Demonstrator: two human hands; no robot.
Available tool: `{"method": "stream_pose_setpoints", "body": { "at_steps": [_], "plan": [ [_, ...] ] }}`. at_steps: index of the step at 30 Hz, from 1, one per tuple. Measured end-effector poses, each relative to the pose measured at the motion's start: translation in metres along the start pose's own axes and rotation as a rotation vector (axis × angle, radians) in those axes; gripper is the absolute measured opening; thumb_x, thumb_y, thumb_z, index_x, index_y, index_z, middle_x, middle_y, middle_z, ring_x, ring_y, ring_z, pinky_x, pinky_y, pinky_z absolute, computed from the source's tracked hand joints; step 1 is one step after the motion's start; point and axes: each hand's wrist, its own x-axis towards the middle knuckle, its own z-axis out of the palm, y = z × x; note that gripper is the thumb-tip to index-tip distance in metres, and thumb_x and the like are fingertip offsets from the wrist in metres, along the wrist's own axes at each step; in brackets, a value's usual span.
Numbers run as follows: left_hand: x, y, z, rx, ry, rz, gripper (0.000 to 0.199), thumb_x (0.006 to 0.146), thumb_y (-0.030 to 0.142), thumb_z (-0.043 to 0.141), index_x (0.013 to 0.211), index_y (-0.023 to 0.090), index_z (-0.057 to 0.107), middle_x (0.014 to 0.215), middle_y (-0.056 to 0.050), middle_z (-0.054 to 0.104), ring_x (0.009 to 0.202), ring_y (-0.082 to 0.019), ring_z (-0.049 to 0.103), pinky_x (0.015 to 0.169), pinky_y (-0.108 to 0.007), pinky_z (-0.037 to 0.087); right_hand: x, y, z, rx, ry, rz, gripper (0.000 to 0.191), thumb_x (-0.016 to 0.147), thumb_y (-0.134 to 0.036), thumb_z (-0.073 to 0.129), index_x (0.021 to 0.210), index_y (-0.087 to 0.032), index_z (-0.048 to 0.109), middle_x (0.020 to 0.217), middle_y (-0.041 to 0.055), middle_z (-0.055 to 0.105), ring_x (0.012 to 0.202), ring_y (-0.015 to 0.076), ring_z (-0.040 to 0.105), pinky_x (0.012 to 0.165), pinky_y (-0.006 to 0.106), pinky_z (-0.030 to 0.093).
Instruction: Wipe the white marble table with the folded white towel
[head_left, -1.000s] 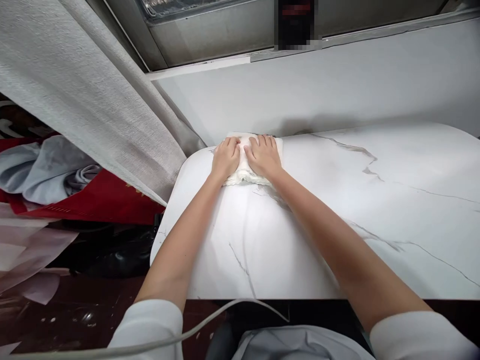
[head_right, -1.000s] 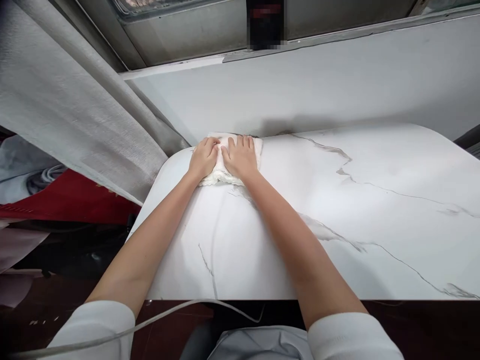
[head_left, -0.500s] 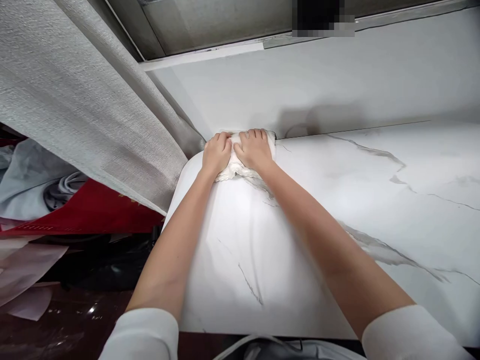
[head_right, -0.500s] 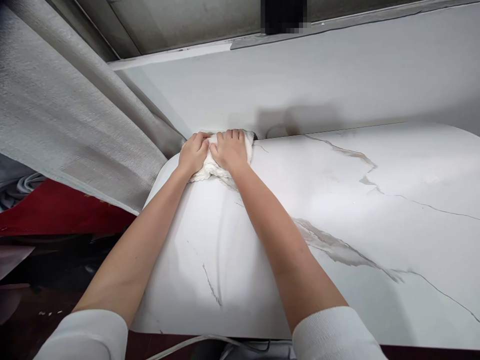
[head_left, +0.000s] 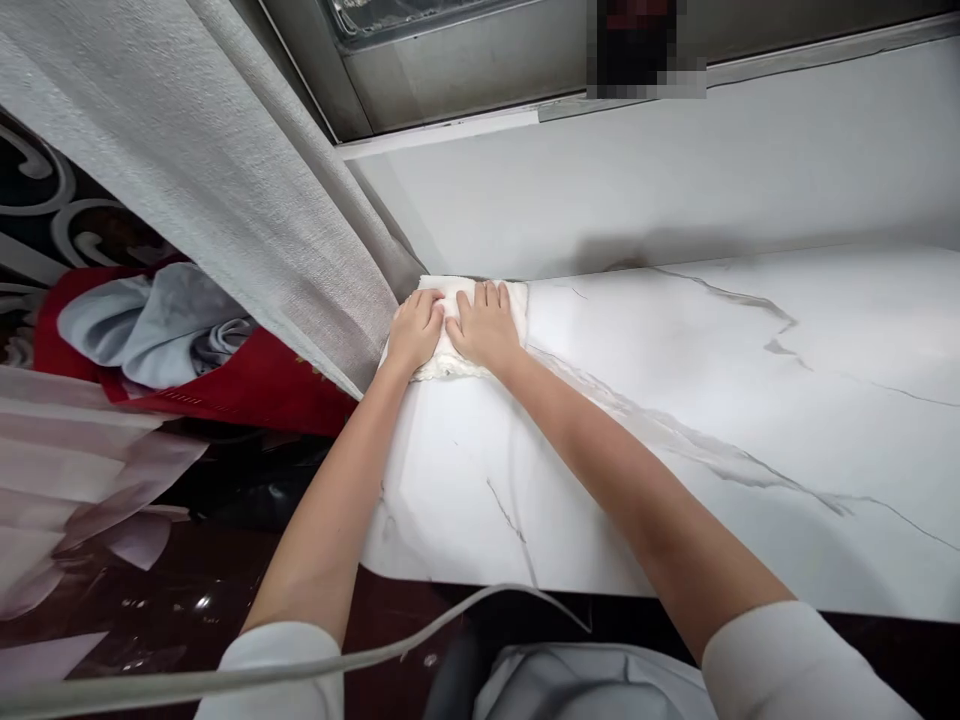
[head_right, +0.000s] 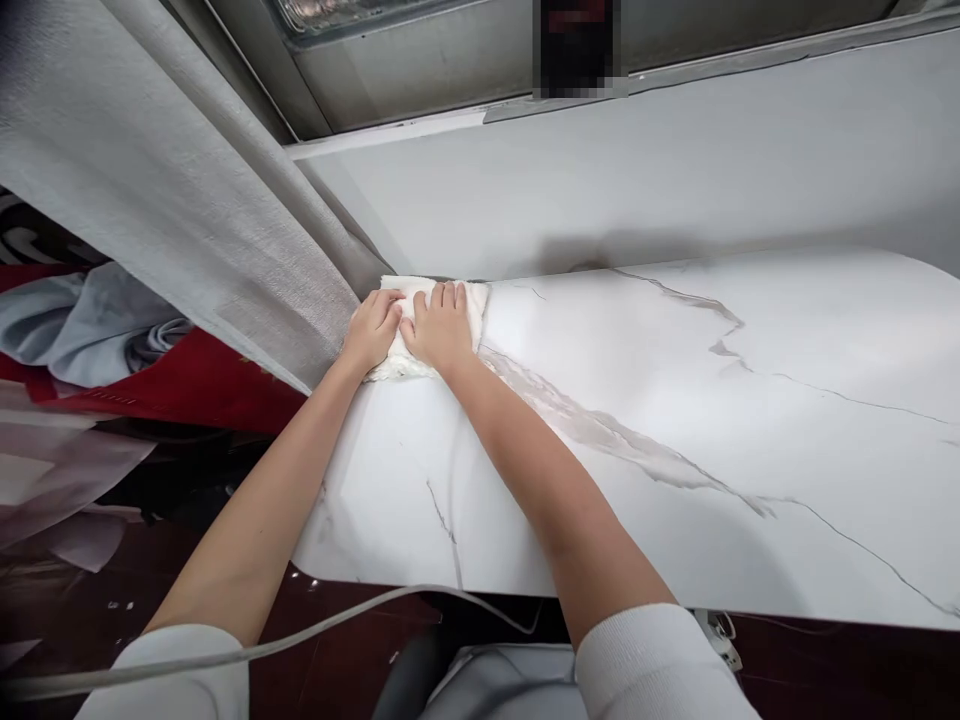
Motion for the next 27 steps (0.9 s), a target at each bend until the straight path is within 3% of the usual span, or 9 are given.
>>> {"method": "stream_pose_setpoints", "body": {
  "at_steps": [6, 14, 19, 23, 27],
  "plan": [
    [-0.047, 0.014, -0.02, 0.001, -0.058, 0.024, 0.032, 0.096, 0.028, 0.033, 0.116, 0.021, 0.056, 0.128, -0.012, 0.063, 0.123, -0.026, 0.055, 0.111, -0.046, 0.037, -0.049, -0.023, -0.015, 0.018, 0.013, 0.007, 0.054, 0.101, -0.037, 0.04, 0.139, -0.001, 0.051, 0.147, 0.0297, 0.046, 0.142, 0.0393, 0.036, 0.118, 0.061, 0.016],
    [-0.156, 0.043, -0.054, 0.1, -0.034, 0.075, 0.037, 0.098, 0.033, 0.03, 0.124, 0.021, 0.053, 0.132, -0.012, 0.062, 0.124, -0.029, 0.055, 0.11, -0.046, 0.038, -0.141, -0.057, -0.049, 0.032, -0.044, -0.095, 0.058, 0.099, -0.037, 0.043, 0.143, -0.001, 0.049, 0.149, 0.0312, 0.044, 0.142, 0.0405, 0.038, 0.119, 0.06, 0.018],
    [-0.211, 0.052, -0.074, 0.101, -0.001, 0.051, 0.035, 0.099, 0.035, 0.032, 0.122, 0.022, 0.054, 0.131, -0.012, 0.063, 0.123, -0.03, 0.056, 0.11, -0.048, 0.038, -0.179, -0.077, -0.064, 0.042, -0.086, -0.178, 0.06, 0.098, -0.04, 0.044, 0.144, -0.002, 0.05, 0.148, 0.0301, 0.046, 0.138, 0.0408, 0.043, 0.118, 0.06, 0.023],
    [-0.23, 0.04, -0.087, 0.061, -0.003, 0.008, 0.032, 0.099, 0.036, 0.034, 0.122, 0.026, 0.054, 0.131, -0.009, 0.063, 0.125, -0.029, 0.056, 0.11, -0.049, 0.038, -0.188, -0.097, -0.063, 0.059, -0.091, -0.215, 0.061, 0.098, -0.043, 0.043, 0.143, -0.003, 0.05, 0.147, 0.0307, 0.047, 0.137, 0.0422, 0.043, 0.117, 0.062, 0.023],
    [-0.224, 0.022, -0.094, 0.047, -0.004, -0.025, 0.033, 0.098, 0.037, 0.034, 0.121, 0.025, 0.054, 0.131, -0.011, 0.062, 0.126, -0.03, 0.055, 0.11, -0.049, 0.039, -0.178, -0.11, -0.053, 0.067, -0.04, -0.245, 0.057, 0.099, -0.041, 0.039, 0.14, -0.004, 0.052, 0.144, 0.0304, 0.049, 0.135, 0.042, 0.045, 0.117, 0.061, 0.021]
  ]
}}
